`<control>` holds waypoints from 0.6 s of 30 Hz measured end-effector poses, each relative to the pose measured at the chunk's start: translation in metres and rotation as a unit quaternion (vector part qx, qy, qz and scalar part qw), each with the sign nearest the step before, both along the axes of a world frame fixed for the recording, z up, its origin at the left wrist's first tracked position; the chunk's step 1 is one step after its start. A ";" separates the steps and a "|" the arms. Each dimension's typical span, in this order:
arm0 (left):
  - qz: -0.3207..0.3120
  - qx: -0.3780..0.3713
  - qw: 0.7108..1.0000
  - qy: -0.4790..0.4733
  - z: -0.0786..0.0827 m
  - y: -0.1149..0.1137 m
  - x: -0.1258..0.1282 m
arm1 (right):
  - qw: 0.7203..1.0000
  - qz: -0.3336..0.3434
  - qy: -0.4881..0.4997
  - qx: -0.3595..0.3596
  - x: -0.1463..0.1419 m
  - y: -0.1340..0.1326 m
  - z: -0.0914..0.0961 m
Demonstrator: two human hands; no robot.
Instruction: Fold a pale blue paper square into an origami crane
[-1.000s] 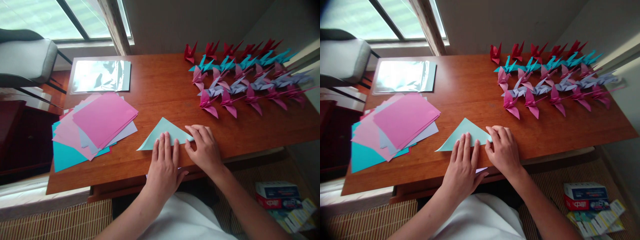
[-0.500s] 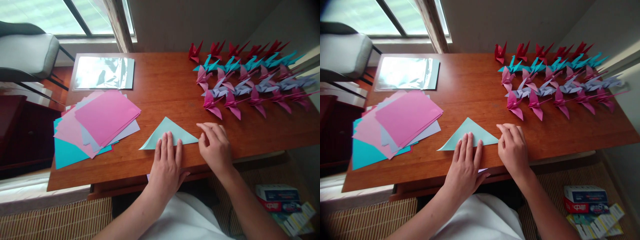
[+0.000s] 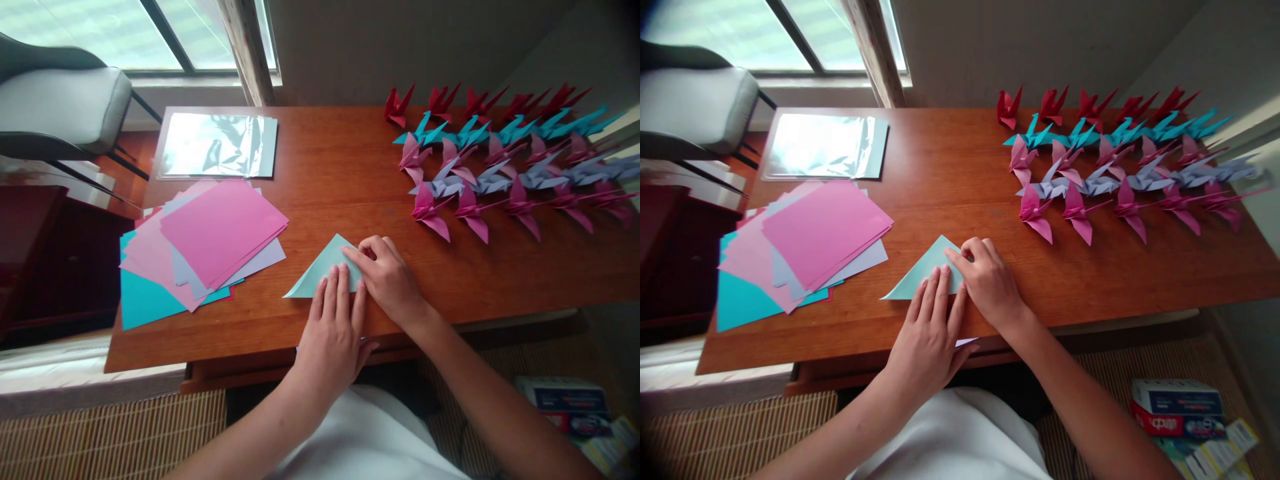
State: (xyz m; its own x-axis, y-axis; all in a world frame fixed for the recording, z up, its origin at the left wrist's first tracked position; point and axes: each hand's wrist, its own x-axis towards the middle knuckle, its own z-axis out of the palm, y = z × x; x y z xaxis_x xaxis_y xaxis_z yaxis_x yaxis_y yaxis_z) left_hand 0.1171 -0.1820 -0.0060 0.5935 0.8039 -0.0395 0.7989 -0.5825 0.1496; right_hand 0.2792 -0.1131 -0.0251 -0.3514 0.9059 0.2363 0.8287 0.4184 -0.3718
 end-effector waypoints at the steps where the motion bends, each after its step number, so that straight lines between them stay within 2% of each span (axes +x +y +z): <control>1: -0.004 0.000 1.000 -0.001 0.000 0.001 -0.002 | 1.000 0.001 -0.001 -0.001 0.000 0.000 0.000; 10: -0.035 0.010 0.999 0.013 0.003 0.001 -0.026 | 1.000 0.003 -0.015 0.005 -0.002 -0.002 0.004; 18: -0.034 0.035 0.999 0.003 0.002 -0.007 -0.059 | 1.000 0.001 -0.004 0.007 -0.002 -0.002 0.002</control>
